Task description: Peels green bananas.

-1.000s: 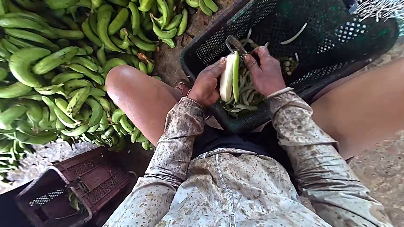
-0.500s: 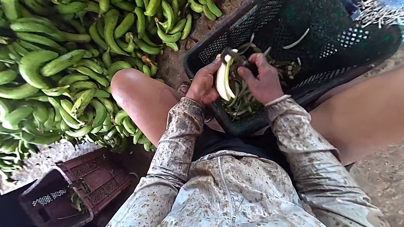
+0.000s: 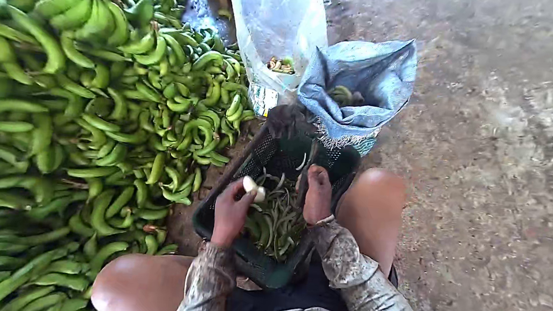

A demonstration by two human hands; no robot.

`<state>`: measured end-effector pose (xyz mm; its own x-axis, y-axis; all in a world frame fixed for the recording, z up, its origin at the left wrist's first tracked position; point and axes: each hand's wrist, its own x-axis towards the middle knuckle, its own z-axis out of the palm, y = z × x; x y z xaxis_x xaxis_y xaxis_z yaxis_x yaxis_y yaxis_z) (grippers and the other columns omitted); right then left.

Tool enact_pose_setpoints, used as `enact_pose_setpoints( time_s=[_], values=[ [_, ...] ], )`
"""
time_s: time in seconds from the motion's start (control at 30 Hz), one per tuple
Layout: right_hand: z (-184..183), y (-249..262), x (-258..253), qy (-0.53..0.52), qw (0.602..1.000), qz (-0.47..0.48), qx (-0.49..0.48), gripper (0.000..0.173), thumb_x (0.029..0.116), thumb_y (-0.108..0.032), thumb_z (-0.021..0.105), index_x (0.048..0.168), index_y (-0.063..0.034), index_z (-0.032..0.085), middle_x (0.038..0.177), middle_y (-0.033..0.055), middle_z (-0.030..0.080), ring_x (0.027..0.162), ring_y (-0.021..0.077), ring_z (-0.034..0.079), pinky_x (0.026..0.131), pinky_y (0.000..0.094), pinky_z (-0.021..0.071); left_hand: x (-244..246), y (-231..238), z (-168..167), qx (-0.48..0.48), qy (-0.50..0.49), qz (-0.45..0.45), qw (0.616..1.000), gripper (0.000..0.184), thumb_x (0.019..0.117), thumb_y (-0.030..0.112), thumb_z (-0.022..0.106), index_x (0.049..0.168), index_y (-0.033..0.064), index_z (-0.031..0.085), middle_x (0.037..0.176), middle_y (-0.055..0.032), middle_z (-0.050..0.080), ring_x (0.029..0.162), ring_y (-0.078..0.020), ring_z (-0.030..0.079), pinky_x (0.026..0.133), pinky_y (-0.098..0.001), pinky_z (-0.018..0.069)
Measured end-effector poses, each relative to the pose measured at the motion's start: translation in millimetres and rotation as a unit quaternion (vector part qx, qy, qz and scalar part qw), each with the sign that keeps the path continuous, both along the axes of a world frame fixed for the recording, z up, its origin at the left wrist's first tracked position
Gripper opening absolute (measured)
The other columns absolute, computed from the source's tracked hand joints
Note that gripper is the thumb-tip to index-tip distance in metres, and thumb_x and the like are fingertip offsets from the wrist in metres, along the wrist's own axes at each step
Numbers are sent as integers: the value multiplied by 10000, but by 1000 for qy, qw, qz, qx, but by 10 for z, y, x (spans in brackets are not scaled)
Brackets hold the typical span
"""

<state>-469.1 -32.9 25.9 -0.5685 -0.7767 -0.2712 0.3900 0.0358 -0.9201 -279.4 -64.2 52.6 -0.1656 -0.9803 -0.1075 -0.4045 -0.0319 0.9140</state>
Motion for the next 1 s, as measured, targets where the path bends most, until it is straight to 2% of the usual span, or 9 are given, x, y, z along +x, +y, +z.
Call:
enact_pose_setpoints(
  time_s=[0.2, 0.23, 0.3, 0.37, 0.43, 0.5, 0.63, 0.8, 1.0],
  values=[
    [107, 2, -399, 55, 984, -54, -158, 311, 1123, -295, 332, 1183, -39, 499, 861, 31, 627, 724, 144, 641, 686, 339, 593, -1122, -1007, 963, -185, -3, -151, 971, 553, 987, 268, 668, 1457, 15, 523, 1317, -146, 647, 1143, -178, 666, 1014, -356, 553],
    [84, 21, -452, 64, 982, -60, -166, 342, 1131, -323, 313, 1127, -48, 517, 824, 28, 630, 697, 148, 638, 663, 341, 591, -1233, -1117, 1069, -181, -34, -172, 968, 549, 975, 303, 690, 1411, -4, 555, 1255, -149, 668, 1085, -177, 680, 975, -350, 564],
    [51, 55, -515, 50, 983, -76, -162, 419, 1138, -384, 281, 1033, -82, 551, 786, 21, 620, 667, 152, 631, 631, 339, 583, -1280, -1164, 1004, -141, -66, -169, 973, 257, 939, 276, 747, 972, 24, 703, 834, -68, 659, 748, -124, 628, 716, -321, 537],
    [104, -49, -569, 11, 981, -85, -176, 416, 1144, -368, 232, 1045, -86, 521, 794, 28, 590, 650, 160, 610, 613, 339, 579, -1165, -1318, 700, -89, -111, -203, 969, 235, 986, 290, 677, 1006, 61, 729, 872, -48, 692, 770, -117, 655, 737, -332, 563],
    [89, -18, -523, -15, 981, -81, -176, 411, 1148, -356, 220, 1079, -73, 510, 801, 45, 585, 643, 174, 605, 610, 351, 580, -829, -1224, -67, 0, -171, -221, 960, 331, 1021, 317, 601, 1214, 64, 690, 1088, -99, 714, 924, -185, 703, 846, -411, 594],
    [85, -77, -511, -14, 983, -58, -172, 395, 1146, -351, 217, 1128, -70, 494, 821, 43, 588, 642, 170, 601, 610, 344, 578, -545, -1054, -902, 111, -252, -188, 943, 392, 984, 309, 627, 1236, 12, 668, 1160, -206, 695, 1058, -338, 689, 946, -570, 548],
    [-6, -133, -365, -35, 993, -10, -113, 411, 1145, -371, 214, 1157, -81, 505, 832, 45, 605, 658, 175, 620, 623, 344, 586, -273, -370, -1954, 365, -374, -111, 845, 510, 958, 343, 665, 1275, -55, 628, 1313, -289, 612, 1252, -445, 577, 1033, -646, 452],
    [-96, -189, -238, -5, 995, 39, -93, 399, 1143, -359, 196, 1171, -109, 506, 881, 35, 605, 706, 173, 631, 658, 337, 588, -294, -80, -2248, 387, -366, 25, 846, 718, 931, 396, 678, 1465, -33, 463, 1432, -314, 515, 1319, -481, 515, 1066, -663, 431],
    [-94, -233, -89, -1, 991, 107, -76, 366, 1129, -384, 268, 1133, -171, 566, 882, -36, 678, 739, 116, 666, 679, 279, 594, -260, -130, -2085, 383, -320, 12, 867, 484, 952, 287, 671, 1336, -4, 621, 1394, -266, 571, 1295, -439, 548, 1057, -608, 467]
  ],
)
